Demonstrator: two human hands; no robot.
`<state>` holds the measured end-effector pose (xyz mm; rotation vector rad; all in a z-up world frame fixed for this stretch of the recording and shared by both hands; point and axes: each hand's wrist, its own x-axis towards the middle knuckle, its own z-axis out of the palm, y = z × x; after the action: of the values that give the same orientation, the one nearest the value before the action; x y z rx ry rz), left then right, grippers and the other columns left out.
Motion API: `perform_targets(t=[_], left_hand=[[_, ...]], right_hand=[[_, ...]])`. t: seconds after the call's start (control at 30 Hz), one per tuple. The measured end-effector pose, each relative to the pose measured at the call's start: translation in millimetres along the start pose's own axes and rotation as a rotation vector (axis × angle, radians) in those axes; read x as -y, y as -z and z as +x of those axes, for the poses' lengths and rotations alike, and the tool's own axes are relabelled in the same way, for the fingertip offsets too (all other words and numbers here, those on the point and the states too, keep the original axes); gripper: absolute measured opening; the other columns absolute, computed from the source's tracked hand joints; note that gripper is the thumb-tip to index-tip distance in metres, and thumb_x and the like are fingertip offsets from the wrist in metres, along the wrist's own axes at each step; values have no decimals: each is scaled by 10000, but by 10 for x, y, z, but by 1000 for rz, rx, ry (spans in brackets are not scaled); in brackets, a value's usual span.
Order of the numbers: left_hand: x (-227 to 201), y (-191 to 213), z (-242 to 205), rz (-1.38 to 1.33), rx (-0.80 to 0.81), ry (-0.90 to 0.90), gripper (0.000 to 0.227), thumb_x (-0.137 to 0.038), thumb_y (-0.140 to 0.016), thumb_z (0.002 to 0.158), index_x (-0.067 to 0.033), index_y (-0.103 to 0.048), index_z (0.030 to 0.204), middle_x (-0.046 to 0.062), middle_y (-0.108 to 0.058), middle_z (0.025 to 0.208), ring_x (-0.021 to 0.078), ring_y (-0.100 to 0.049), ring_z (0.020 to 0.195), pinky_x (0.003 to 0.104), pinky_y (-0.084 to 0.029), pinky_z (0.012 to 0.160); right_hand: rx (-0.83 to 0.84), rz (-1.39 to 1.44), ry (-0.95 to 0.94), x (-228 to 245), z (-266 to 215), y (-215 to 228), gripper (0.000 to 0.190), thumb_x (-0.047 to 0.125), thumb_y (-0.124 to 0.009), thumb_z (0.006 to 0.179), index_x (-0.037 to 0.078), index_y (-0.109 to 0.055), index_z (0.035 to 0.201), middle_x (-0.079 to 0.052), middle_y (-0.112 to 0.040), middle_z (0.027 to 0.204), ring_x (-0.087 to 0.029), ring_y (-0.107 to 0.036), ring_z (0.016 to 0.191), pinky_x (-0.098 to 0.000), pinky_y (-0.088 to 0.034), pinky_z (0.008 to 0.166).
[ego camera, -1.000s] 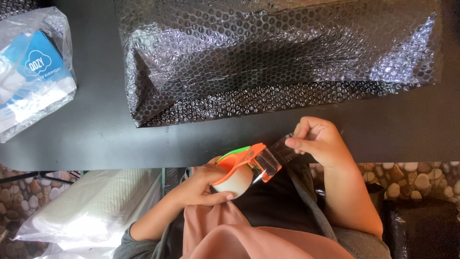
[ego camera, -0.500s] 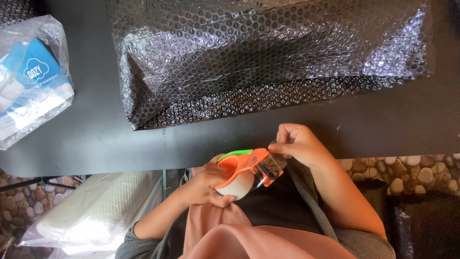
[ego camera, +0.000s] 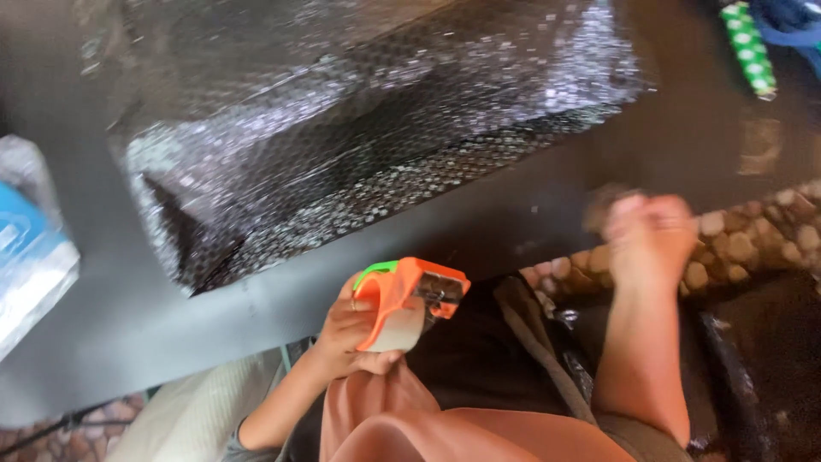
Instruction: The person wraps a green bag in black bubble wrap, securing the edges with adhesive tape from a dispenser and finally dusting the exterior with a brush.
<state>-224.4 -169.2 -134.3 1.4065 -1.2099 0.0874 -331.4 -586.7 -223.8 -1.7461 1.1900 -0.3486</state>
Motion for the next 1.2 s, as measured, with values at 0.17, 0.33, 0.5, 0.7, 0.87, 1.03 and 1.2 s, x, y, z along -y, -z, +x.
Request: perform_targets(t=[0.17,0.33,0.5,0.7,0.87,1.03,1.2], left_hand=[[88,-156,16,50,227,199,375,-395,-630,951,-129,-537,703,-7,-544,669,210,-622,682,548,-402,1093],[69,-236,258,-28,264,236,320,-296,-641,953,-117,-497,730,-1,-485,648,187,-509,616,499,-387,1086],[73,-241,281,-2,346,324,324,-301,-604,979,-93,-503,754,28,-487,692,217,-525,648,474,-378,1079],[75,-158,209,21,368,393,333,-367,-530,1017,-100,-497,820,38,-528,743,255,-557,694,504,-338,1098],[50,-88,180,79,363,424,311,-371,-484,1051,-112,-535,887,64,-629,883,334,-645,976,543,-301,1114],[62,-41,59,164,363,476,422,-442,-482,1048,-77,-580,1235,174,-608,1361,402,-545,1303,578,-152,1173],[30,-22,-80,226,301,440,306,-366,-523,1054,-75,-553,964,96,-605,919,333,-614,919,595,-171,1151]], right_hand=[[-751,798,149,-938,1179,1027,443,155,-840,1047,145,-451,836,-54,-514,715,-146,-462,621,-320,-356,518],[-859,890,-100,-851,1441,1168,457,148,-903,942,134,-476,777,-80,-624,671,-121,-436,435,-291,-286,380],[-871,842,-317,-788,1510,968,485,159,-943,887,157,-468,791,-51,-645,640,-90,-433,409,-270,-344,378],[-771,916,-518,-80,906,959,638,532,-582,814,182,-632,1345,5,-518,817,-101,-471,617,-265,-370,631],[-986,750,-64,-457,1052,875,175,312,-683,834,184,-650,949,6,-587,868,-127,-456,728,-313,-326,663],[-221,360,663,1130,-284,51,290,103,-695,914,126,-565,1172,-63,-576,1153,-173,-561,976,-286,-427,765],[328,-97,1206,1857,-1151,-458,450,335,-873,856,107,-736,1220,-130,-578,1216,-294,-554,1138,-395,-493,986]])
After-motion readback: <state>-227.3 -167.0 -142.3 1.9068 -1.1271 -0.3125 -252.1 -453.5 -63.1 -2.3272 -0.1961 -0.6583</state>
